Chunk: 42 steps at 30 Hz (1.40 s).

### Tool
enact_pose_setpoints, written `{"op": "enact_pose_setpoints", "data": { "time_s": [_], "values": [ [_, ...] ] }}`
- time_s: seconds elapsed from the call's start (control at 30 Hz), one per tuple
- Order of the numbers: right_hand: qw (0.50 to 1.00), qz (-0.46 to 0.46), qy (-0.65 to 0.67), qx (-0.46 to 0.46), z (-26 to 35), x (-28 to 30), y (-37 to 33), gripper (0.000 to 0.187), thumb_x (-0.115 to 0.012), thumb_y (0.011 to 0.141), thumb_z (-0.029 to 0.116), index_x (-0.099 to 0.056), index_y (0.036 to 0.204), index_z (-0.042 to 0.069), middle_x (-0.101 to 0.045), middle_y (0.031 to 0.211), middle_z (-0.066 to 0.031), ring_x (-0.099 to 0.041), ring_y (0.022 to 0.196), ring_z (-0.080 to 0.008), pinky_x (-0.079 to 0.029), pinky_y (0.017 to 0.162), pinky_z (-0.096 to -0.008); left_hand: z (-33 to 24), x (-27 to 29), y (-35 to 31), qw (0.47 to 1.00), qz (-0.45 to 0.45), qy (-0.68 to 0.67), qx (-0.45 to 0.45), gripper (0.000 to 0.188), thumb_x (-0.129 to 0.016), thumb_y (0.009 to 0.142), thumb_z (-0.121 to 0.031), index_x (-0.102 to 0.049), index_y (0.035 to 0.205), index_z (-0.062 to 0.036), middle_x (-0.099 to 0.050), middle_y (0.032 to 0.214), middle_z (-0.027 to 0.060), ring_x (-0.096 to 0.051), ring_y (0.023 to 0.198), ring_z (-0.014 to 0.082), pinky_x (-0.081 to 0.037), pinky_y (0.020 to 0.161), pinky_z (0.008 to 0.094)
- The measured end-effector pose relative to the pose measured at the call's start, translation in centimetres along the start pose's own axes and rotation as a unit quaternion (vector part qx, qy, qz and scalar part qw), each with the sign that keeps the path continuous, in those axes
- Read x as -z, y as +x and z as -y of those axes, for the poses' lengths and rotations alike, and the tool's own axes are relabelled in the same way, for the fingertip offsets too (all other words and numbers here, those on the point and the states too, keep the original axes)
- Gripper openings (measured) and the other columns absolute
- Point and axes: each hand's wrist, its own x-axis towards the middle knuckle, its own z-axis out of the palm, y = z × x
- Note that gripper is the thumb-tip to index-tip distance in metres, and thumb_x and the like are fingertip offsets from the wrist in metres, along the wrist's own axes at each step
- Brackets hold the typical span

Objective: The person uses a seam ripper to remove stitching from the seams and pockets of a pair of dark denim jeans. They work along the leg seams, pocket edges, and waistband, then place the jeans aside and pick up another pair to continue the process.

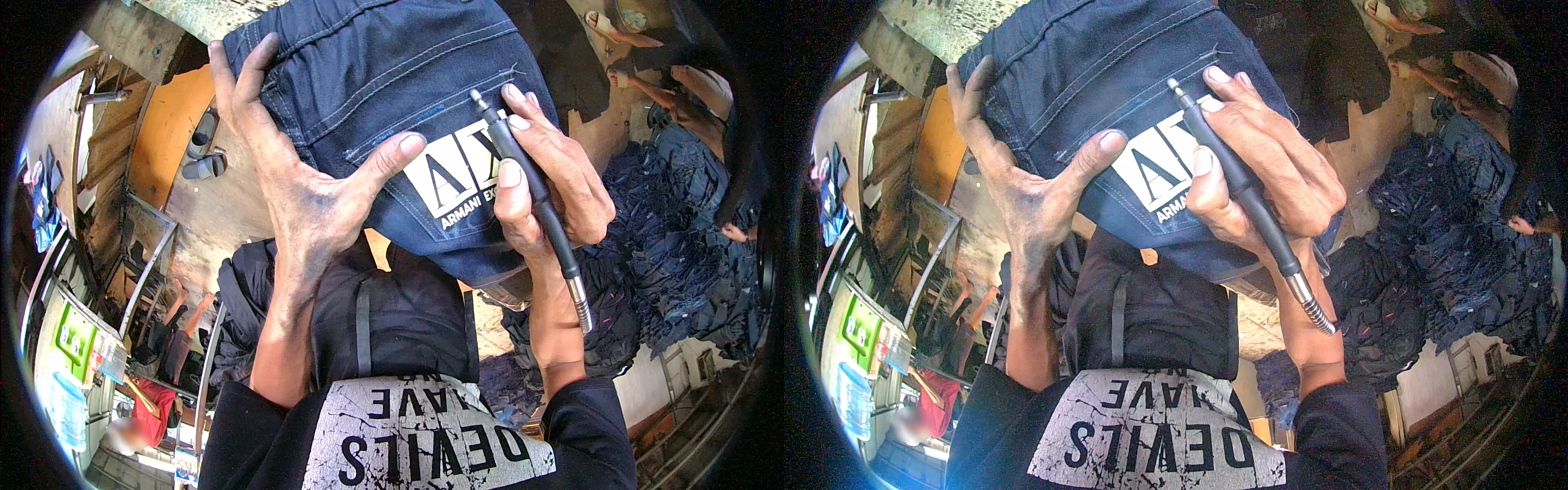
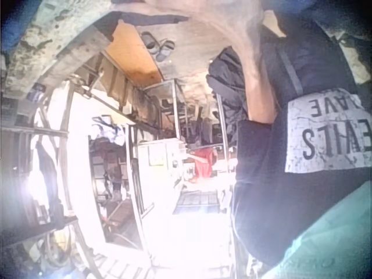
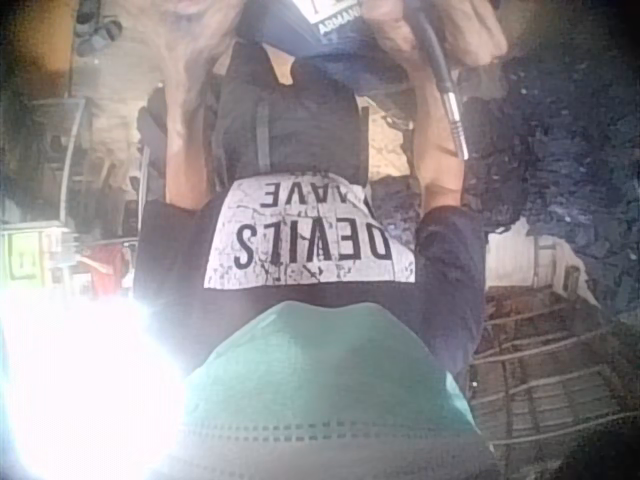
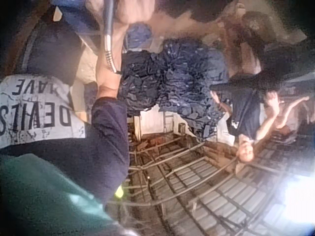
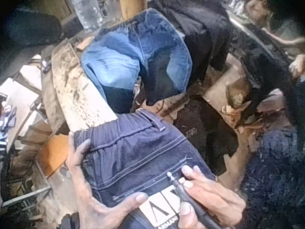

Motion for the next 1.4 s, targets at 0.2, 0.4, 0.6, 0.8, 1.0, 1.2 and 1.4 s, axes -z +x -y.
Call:
{"op": "enact_pose_setpoints", "data": {
  "time_s": [0.2,0.4,0.6,0.8,1.0,1.2,1.4],
  "values": [
    [1.0,-0.017,-0.003,-0.001,-0.2,-0.2,-0.1,0.032,-0.07,0.093,0.01,-0.073,0.117,-0.011,-0.077,0.114,-0.0341,-0.076,0.115,-0.0424,-0.058,0.107,-0.0551,-0.1,0.2,0.0,1.0,0.001,0.011,-0.002,0.132,-0.107,0.06,-0.042,-0.034,0.165,-0.0098,-0.016,0.175,0.0287,-0.023,0.162,0.0407,-0.021,0.133,0.0532],
    [0.999,-0.03,-0.013,-0.008,-0.2,-0.1,-0.2,0.031,-0.069,0.094,0.009,-0.073,0.117,-0.011,-0.077,0.116,-0.0335,-0.077,0.115,-0.0413,-0.058,0.107,-0.0546,-0.1,0.2,0.0,1.0,0.002,0.026,0.002,0.133,-0.107,0.059,-0.045,-0.034,0.165,-0.011,-0.017,0.175,0.0289,-0.023,0.162,0.0417,-0.022,0.132,0.0554],
    [0.997,-0.068,-0.013,-0.014,-0.5,-0.5,-0.3,0.03,-0.075,0.082,0.008,-0.078,0.106,-0.009,-0.08,0.103,-0.0268,-0.079,0.109,-0.0404,-0.062,0.101,-0.0533,0.1,0.3,0.0,1.0,0.005,0.025,0.002,0.133,-0.107,0.059,-0.044,-0.034,0.165,-0.0118,-0.017,0.175,0.0276,-0.024,0.162,0.0412,-0.022,0.132,0.0553],
    [1.0,-0.02,-0.008,0.005,0.1,-0.3,0.2,0.031,-0.07,0.089,0.01,-0.075,0.112,-0.011,-0.078,0.11,-0.0315,-0.078,0.113,-0.0409,-0.06,0.105,-0.055,0.1,0.1,-0.1,1.0,0.005,0.011,0.005,0.133,-0.107,0.058,-0.044,-0.034,0.165,-0.0117,-0.017,0.175,0.0266,-0.024,0.162,0.0404,-0.023,0.132,0.0549],
    [1.0,-0.018,-0.002,0.022,-0.1,0.0,-0.6,0.032,-0.065,0.099,0.014,-0.07,0.118,-0.011,-0.076,0.115,-0.0337,-0.077,0.113,-0.0436,-0.058,0.107,-0.0561,0.1,0.1,0.1,1.0,0.0,0.012,-0.005,0.134,-0.107,0.058,-0.043,-0.034,0.165,-0.009,-0.016,0.175,0.0274,-0.022,0.162,0.0415,-0.022,0.133,0.0543],
    [0.972,-0.173,0.048,-0.152,0.3,0.9,-1.3,0.054,-0.04,0.119,0.037,-0.043,0.15,-0.007,-0.068,0.132,-0.0351,-0.069,0.125,-0.0459,-0.054,0.114,-0.0538,0.3,1.3,-0.2,1.0,0.008,-0.022,-0.009,0.132,-0.104,0.063,-0.051,-0.032,0.165,-0.0065,-0.01,0.175,0.0302,-0.017,0.163,0.0447,-0.021,0.133,0.0542],
    [0.941,-0.238,-0.016,-0.242,9.1,6.2,-7.5,0.036,-0.064,0.112,0.034,-0.071,0.121,0.0,-0.077,0.123,-0.0156,-0.073,0.116,-0.0265,-0.055,0.106,-0.0392,4.3,8.1,2.2,0.993,0.037,-0.11,-0.002,0.108,-0.083,0.092,-0.052,-0.023,0.168,-0.0042,-0.026,0.171,0.0333,-0.027,0.161,0.0407,-0.027,0.129,0.0503]
  ]
}}
